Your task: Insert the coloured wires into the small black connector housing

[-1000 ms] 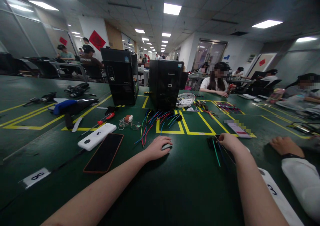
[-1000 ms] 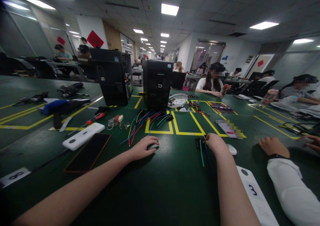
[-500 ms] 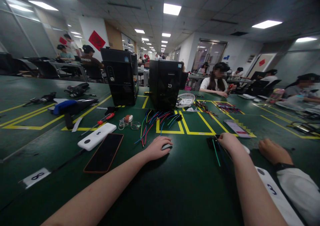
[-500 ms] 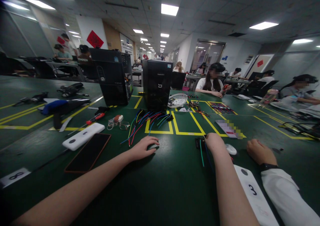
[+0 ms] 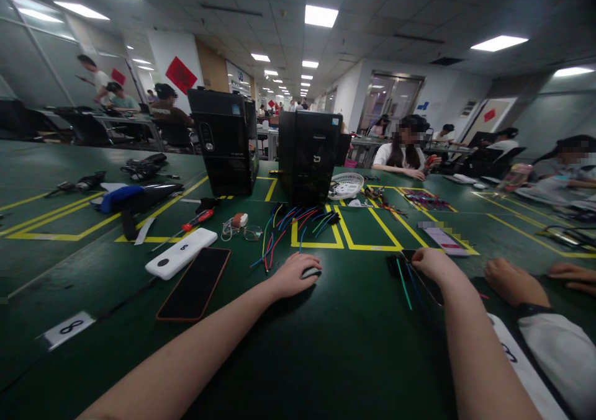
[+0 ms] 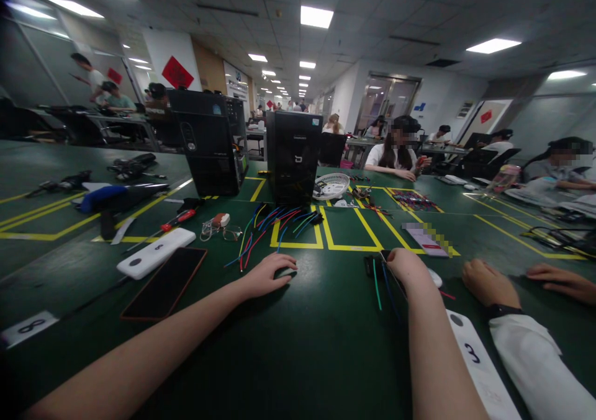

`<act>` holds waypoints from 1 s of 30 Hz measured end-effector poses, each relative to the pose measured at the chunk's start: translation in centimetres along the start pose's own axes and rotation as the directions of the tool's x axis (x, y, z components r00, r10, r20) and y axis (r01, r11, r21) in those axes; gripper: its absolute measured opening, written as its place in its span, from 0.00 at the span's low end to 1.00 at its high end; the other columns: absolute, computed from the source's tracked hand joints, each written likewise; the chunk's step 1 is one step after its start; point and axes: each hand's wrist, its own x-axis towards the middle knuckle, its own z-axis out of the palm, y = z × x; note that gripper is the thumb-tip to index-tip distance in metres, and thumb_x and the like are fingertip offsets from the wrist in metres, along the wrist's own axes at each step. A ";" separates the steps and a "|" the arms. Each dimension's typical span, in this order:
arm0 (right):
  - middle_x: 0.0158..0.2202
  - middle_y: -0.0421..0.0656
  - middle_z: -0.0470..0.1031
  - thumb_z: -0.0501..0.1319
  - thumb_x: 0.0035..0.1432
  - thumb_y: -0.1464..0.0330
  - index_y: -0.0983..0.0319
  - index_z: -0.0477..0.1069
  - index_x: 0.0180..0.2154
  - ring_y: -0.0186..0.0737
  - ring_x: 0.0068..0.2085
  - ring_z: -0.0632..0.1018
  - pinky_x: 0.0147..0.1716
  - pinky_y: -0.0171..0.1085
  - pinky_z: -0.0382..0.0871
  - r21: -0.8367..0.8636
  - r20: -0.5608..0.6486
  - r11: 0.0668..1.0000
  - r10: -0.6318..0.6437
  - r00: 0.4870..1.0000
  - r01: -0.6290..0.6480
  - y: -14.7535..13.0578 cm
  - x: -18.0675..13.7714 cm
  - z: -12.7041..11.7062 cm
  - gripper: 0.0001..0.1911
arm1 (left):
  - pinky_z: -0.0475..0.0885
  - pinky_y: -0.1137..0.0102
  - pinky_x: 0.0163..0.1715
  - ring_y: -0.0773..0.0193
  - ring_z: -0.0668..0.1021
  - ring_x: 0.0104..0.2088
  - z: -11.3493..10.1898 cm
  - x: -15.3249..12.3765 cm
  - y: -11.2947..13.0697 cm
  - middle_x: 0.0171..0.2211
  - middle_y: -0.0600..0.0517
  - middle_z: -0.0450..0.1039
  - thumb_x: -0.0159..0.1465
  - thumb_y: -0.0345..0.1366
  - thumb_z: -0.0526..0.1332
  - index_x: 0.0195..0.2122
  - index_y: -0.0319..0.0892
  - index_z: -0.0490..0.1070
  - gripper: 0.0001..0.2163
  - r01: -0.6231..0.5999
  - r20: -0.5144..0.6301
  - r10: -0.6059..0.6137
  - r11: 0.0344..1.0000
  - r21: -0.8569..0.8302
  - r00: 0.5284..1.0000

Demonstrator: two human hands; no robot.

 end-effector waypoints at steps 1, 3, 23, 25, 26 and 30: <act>0.34 0.46 0.77 0.58 0.48 0.73 0.63 0.76 0.31 0.41 0.35 0.76 0.28 0.32 0.63 0.003 0.015 1.000 -0.008 1.000 0.008 0.0 0.0 0.0 0.09 | 0.51 0.56 0.60 0.58 0.67 0.54 0.0 0.0 0.0 0.51 0.50 0.68 0.61 0.38 0.57 0.47 0.47 0.69 0.12 -0.001 0.001 0.001 1.000 0.000 1.000; 0.34 0.46 0.77 0.58 0.48 0.73 0.63 0.76 0.32 0.40 0.35 0.76 0.28 0.32 0.63 0.021 0.028 0.999 -0.037 0.999 0.037 -0.1 0.0 0.2 0.09 | 0.51 0.56 0.60 0.58 0.67 0.54 0.1 0.0 -0.1 0.52 0.50 0.68 0.62 0.38 0.57 0.47 0.47 0.69 0.12 -0.001 0.001 0.001 1.000 0.000 1.000; 0.35 0.45 0.78 0.56 0.47 0.76 0.62 0.78 0.32 0.40 0.37 0.77 0.36 0.33 0.66 -0.007 0.072 0.992 -0.128 0.989 0.129 -1.2 -0.2 0.2 0.13 | 0.51 0.55 0.60 0.57 0.67 0.54 0.1 0.1 0.0 0.51 0.50 0.68 0.61 0.37 0.58 0.47 0.46 0.69 0.13 0.010 0.004 -0.010 1.000 0.008 1.000; 0.35 0.45 0.77 0.56 0.47 0.75 0.62 0.78 0.33 0.40 0.38 0.77 0.36 0.34 0.66 -0.010 0.078 0.990 -0.141 0.987 0.142 -1.0 0.2 0.4 0.13 | 0.51 0.55 0.60 0.57 0.67 0.54 0.1 0.1 0.0 0.52 0.49 0.67 0.61 0.37 0.58 0.47 0.46 0.69 0.13 0.010 0.005 -0.010 1.000 0.006 1.000; 0.36 0.45 0.77 0.56 0.47 0.75 0.62 0.78 0.34 0.41 0.38 0.76 0.37 0.34 0.66 -0.014 0.082 0.990 -0.141 0.987 0.143 -0.9 0.3 0.5 0.13 | 0.51 0.55 0.60 0.57 0.67 0.54 0.0 0.1 0.1 0.52 0.49 0.67 0.61 0.37 0.58 0.47 0.46 0.69 0.13 0.009 0.005 -0.009 1.000 0.005 1.000; 0.38 0.48 0.77 0.55 0.49 0.76 0.64 0.77 0.37 0.43 0.39 0.76 0.38 0.36 0.66 -0.076 0.142 0.988 -0.125 0.982 0.137 -1.5 0.0 0.6 0.15 | 0.51 0.56 0.60 0.57 0.67 0.54 0.1 0.1 0.0 0.52 0.49 0.68 0.61 0.37 0.58 0.47 0.46 0.69 0.13 0.004 0.007 -0.004 1.000 0.002 1.000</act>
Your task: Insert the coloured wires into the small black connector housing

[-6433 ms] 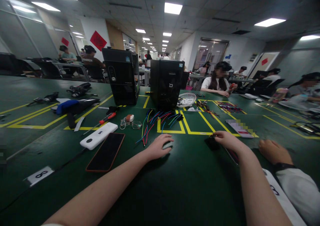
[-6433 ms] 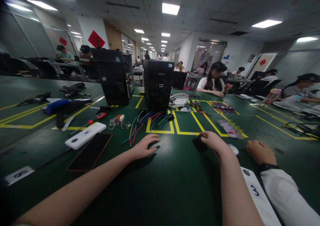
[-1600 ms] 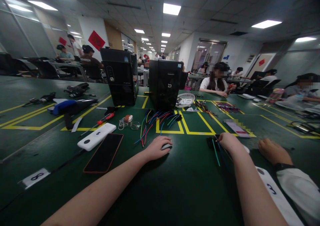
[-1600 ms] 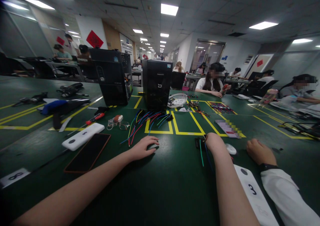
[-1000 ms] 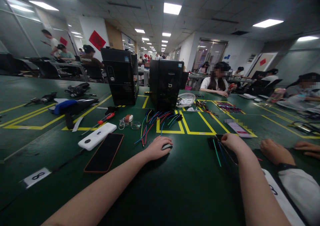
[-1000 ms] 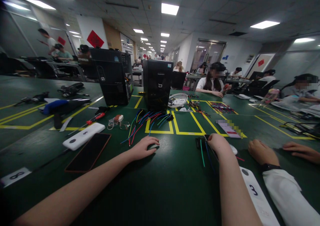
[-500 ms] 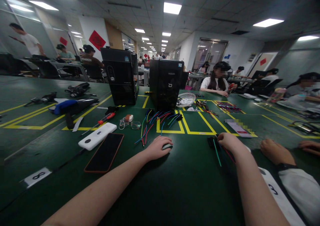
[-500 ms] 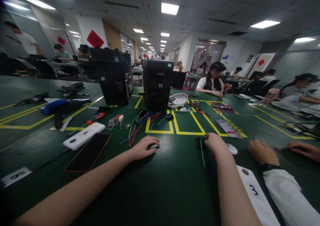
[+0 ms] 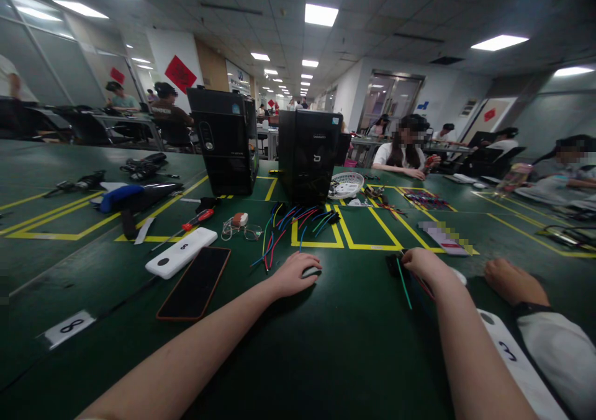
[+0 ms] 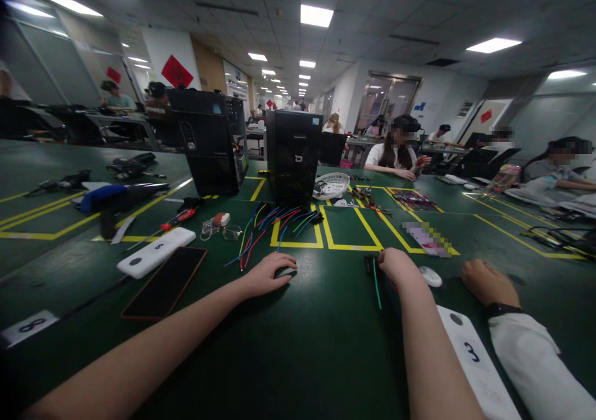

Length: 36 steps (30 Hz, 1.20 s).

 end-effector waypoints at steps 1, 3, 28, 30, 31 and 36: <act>0.38 0.49 0.76 0.55 0.49 0.77 0.64 0.76 0.37 0.44 0.40 0.76 0.39 0.37 0.66 -0.023 0.026 1.000 0.009 1.000 -0.009 -0.3 -0.2 0.1 0.15 | 0.51 0.56 0.60 0.57 0.67 0.54 0.0 0.0 0.0 0.52 0.50 0.68 0.61 0.37 0.58 0.47 0.47 0.69 0.13 -0.001 0.001 0.001 1.000 -0.001 1.000; 0.41 0.53 0.75 0.54 0.50 0.78 0.66 0.76 0.39 0.46 0.42 0.76 0.40 0.39 0.66 -0.059 0.063 0.998 0.037 0.997 -0.034 -0.9 -0.5 0.3 0.16 | 0.51 0.56 0.60 0.57 0.67 0.54 0.1 0.0 -0.1 0.52 0.50 0.68 0.61 0.37 0.58 0.47 0.47 0.69 0.13 -0.001 -0.001 0.001 1.000 0.000 1.000; 0.46 0.49 0.70 0.54 0.57 0.74 0.61 0.69 0.43 0.44 0.47 0.70 0.45 0.46 0.65 -0.122 -0.565 0.547 -0.724 0.395 0.828 -16.5 -4.3 8.0 0.12 | 0.59 0.56 0.53 0.54 0.72 0.45 0.4 0.2 -1.7 0.40 0.49 0.72 0.51 0.44 0.67 0.40 0.43 0.68 0.18 0.072 -0.136 -0.064 0.996 0.054 0.989; 0.44 0.48 0.71 0.53 0.58 0.74 0.61 0.70 0.39 0.44 0.45 0.70 0.43 0.45 0.66 -0.092 -0.595 0.545 -0.701 0.393 0.833 -16.8 -4.3 8.2 0.09 | 0.59 0.56 0.53 0.54 0.72 0.44 0.5 0.3 -1.7 0.39 0.50 0.72 0.50 0.43 0.67 0.39 0.43 0.68 0.18 0.073 -0.133 -0.064 0.995 0.066 0.989; 0.43 0.48 0.71 0.52 0.59 0.74 0.61 0.70 0.38 0.43 0.44 0.70 0.44 0.45 0.66 -0.064 -0.604 0.542 -0.690 0.400 0.838 -16.9 -4.3 8.3 0.09 | 0.59 0.56 0.53 0.55 0.72 0.44 0.5 0.3 -1.7 0.38 0.51 0.72 0.50 0.43 0.67 0.39 0.43 0.67 0.17 0.077 -0.130 -0.067 0.995 0.070 0.989; 0.43 0.47 0.69 0.52 0.59 0.74 0.62 0.68 0.37 0.42 0.45 0.69 0.46 0.44 0.65 0.086 -0.644 0.515 -0.624 0.442 0.853 -17.2 -4.5 8.5 0.08 | 0.59 0.56 0.53 0.56 0.73 0.42 0.6 0.5 -1.7 0.37 0.52 0.71 0.51 0.42 0.66 0.37 0.43 0.67 0.15 0.102 -0.117 -0.092 0.992 0.077 0.989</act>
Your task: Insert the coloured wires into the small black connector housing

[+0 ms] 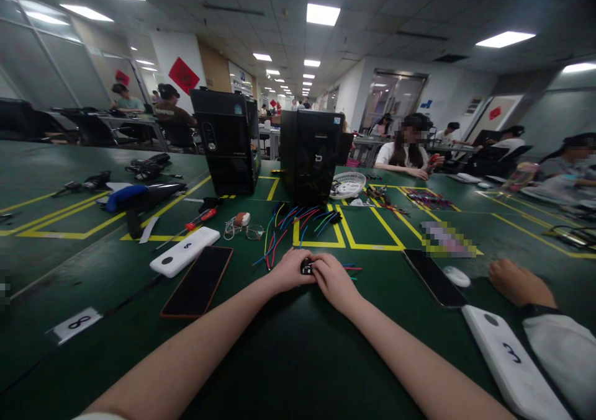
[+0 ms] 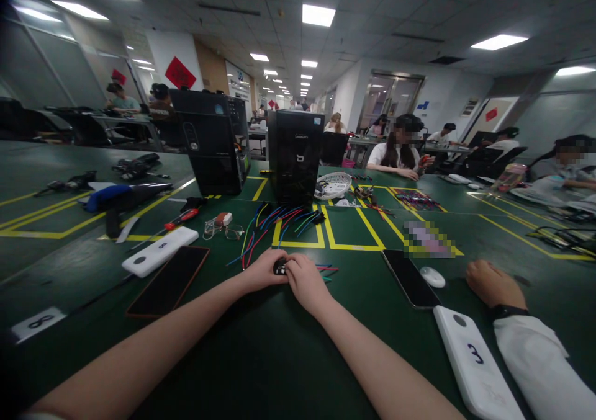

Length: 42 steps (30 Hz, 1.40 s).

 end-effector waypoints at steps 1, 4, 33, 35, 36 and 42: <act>0.43 0.47 0.69 0.51 0.59 0.74 0.61 0.67 0.36 0.42 0.45 0.69 0.46 0.44 0.65 0.021 -0.010 1.000 0.013 1.000 -0.013 -0.1 0.0 0.0 0.08 | 0.59 0.56 0.53 0.56 0.73 0.42 0.0 0.0 0.0 0.37 0.52 0.71 0.50 0.42 0.66 0.37 0.43 0.67 0.16 0.000 0.000 0.000 1.000 -0.001 1.000; 0.41 0.46 0.69 0.50 0.59 0.74 0.61 0.66 0.35 0.42 0.43 0.69 0.45 0.43 0.65 0.069 -0.041 0.996 0.053 0.998 -0.050 -0.1 0.0 -0.2 0.07 | 0.58 0.55 0.54 0.56 0.73 0.42 0.1 0.0 -0.1 0.36 0.52 0.71 0.49 0.43 0.67 0.37 0.43 0.67 0.17 0.007 -0.004 -0.007 1.000 -0.008 1.000; 0.33 0.44 0.66 0.49 0.59 0.75 0.62 0.64 0.32 0.39 0.36 0.67 0.38 0.37 0.63 -0.084 -0.002 0.987 0.141 0.990 -0.140 1.3 -0.2 -0.9 0.07 | 0.53 0.52 0.57 0.54 0.72 0.47 -0.5 -0.1 0.1 0.42 0.50 0.73 0.52 0.42 0.66 0.41 0.44 0.70 0.16 0.014 0.021 -0.012 0.995 -0.100 1.000; 0.32 0.44 0.66 0.49 0.60 0.74 0.62 0.64 0.33 0.39 0.35 0.68 0.37 0.37 0.63 -0.070 -0.044 0.980 0.182 0.982 -0.184 1.2 -0.1 -1.2 0.07 | 0.53 0.51 0.57 0.54 0.72 0.46 -0.5 -0.2 0.0 0.42 0.50 0.73 0.52 0.41 0.66 0.41 0.44 0.70 0.16 0.012 0.026 -0.009 0.995 -0.102 1.000; 0.31 0.44 0.66 0.49 0.60 0.74 0.63 0.64 0.33 0.39 0.35 0.68 0.37 0.37 0.63 -0.069 -0.056 0.980 0.185 0.981 -0.189 1.1 -0.1 -1.5 0.07 | 0.53 0.51 0.57 0.54 0.72 0.46 -0.5 -0.2 0.0 0.42 0.51 0.73 0.52 0.41 0.66 0.41 0.45 0.69 0.16 0.013 0.023 -0.011 0.995 -0.100 1.000; 0.34 0.44 0.68 0.55 0.57 0.70 0.62 0.67 0.33 0.38 0.37 0.68 0.39 0.37 0.61 -0.080 0.157 0.994 -0.062 0.986 0.075 -0.4 0.0 -3.1 0.04 | 0.57 0.56 0.55 0.56 0.73 0.46 -0.1 -0.2 0.0 0.42 0.50 0.73 0.52 0.40 0.65 0.41 0.44 0.69 0.15 0.026 -0.047 -0.030 0.997 -0.071 0.998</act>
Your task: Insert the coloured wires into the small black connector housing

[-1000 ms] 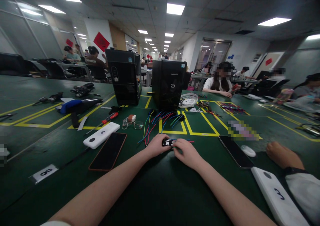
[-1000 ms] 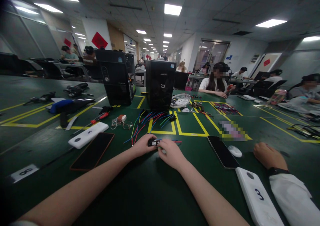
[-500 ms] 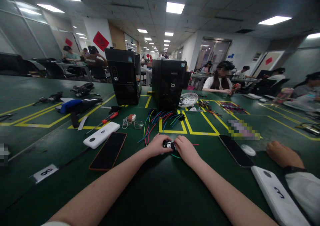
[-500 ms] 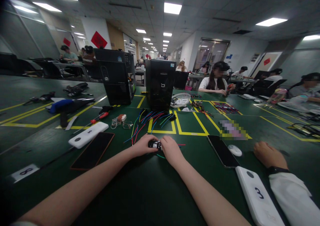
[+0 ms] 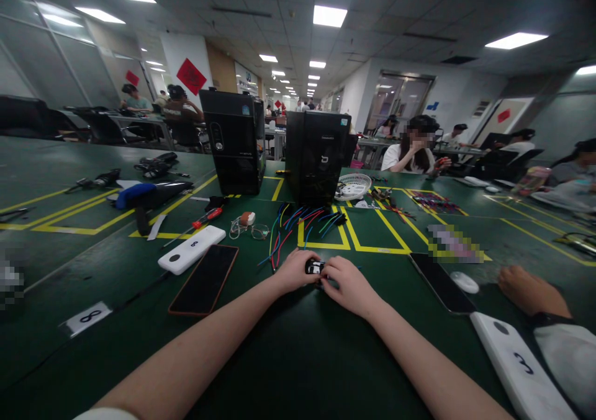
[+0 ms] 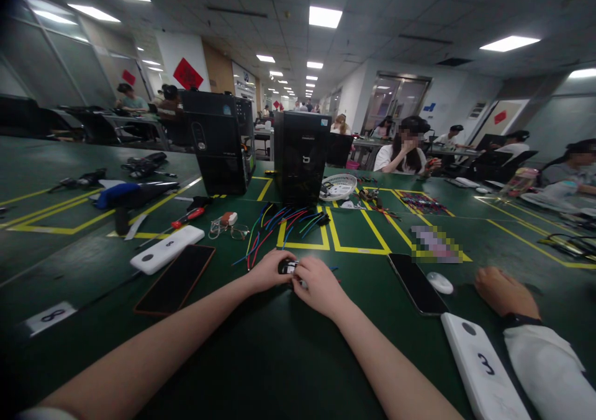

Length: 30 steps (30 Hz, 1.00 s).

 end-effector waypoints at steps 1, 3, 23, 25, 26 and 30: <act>0.34 0.43 0.68 0.55 0.57 0.69 0.62 0.67 0.32 0.38 0.37 0.68 0.39 0.37 0.60 -0.003 -0.007 1.000 0.011 1.000 -0.011 -0.2 0.1 0.0 0.04 | 0.58 0.56 0.55 0.56 0.73 0.45 0.1 0.0 0.0 0.41 0.50 0.73 0.52 0.40 0.65 0.41 0.44 0.69 0.15 0.002 -0.007 -0.002 1.000 0.009 1.000; 0.34 0.44 0.68 0.54 0.58 0.68 0.62 0.67 0.33 0.39 0.38 0.68 0.40 0.38 0.60 -0.004 -0.078 0.995 0.103 0.992 -0.104 -0.3 0.4 0.5 0.05 | 0.59 0.56 0.54 0.56 0.73 0.44 0.3 0.0 0.1 0.40 0.51 0.73 0.52 0.41 0.64 0.40 0.44 0.69 0.15 0.009 -0.019 -0.008 0.999 0.035 1.000; 0.33 0.42 0.70 0.51 0.59 0.70 0.61 0.66 0.35 0.37 0.35 0.70 0.35 0.35 0.62 0.202 -0.024 0.941 0.282 0.959 -0.271 0.7 1.2 -0.6 0.06 | 0.62 0.60 0.51 0.56 0.72 0.45 -0.1 0.0 0.4 0.42 0.50 0.71 0.51 0.43 0.66 0.42 0.44 0.69 0.18 -0.017 -0.003 0.017 1.000 0.026 1.000; 0.33 0.42 0.71 0.53 0.58 0.71 0.61 0.69 0.35 0.36 0.35 0.71 0.35 0.34 0.62 0.174 0.134 0.959 0.204 0.970 -0.225 0.5 0.6 -1.6 0.06 | 0.65 0.63 0.47 0.56 0.71 0.44 -0.1 0.0 0.2 0.42 0.50 0.70 0.52 0.42 0.66 0.42 0.43 0.68 0.18 -0.022 -0.031 0.022 1.000 0.011 0.999; 0.33 0.42 0.72 0.54 0.57 0.72 0.61 0.70 0.35 0.36 0.35 0.72 0.35 0.34 0.63 0.150 0.192 0.965 0.185 0.964 -0.215 0.3 0.3 -1.9 0.06 | 0.66 0.64 0.45 0.56 0.71 0.44 -0.1 0.0 0.2 0.42 0.49 0.70 0.52 0.42 0.67 0.42 0.43 0.68 0.18 -0.022 -0.042 0.022 1.000 0.004 0.999; 0.36 0.44 0.73 0.60 0.51 0.72 0.61 0.72 0.35 0.39 0.37 0.73 0.37 0.35 0.64 -0.003 0.306 0.971 0.227 0.925 -0.237 -0.4 -0.5 -2.3 0.07 | 0.66 0.64 0.46 0.55 0.71 0.45 0.0 0.0 0.1 0.44 0.49 0.70 0.52 0.43 0.67 0.45 0.43 0.68 0.21 -0.018 -0.056 0.017 1.000 -0.012 0.998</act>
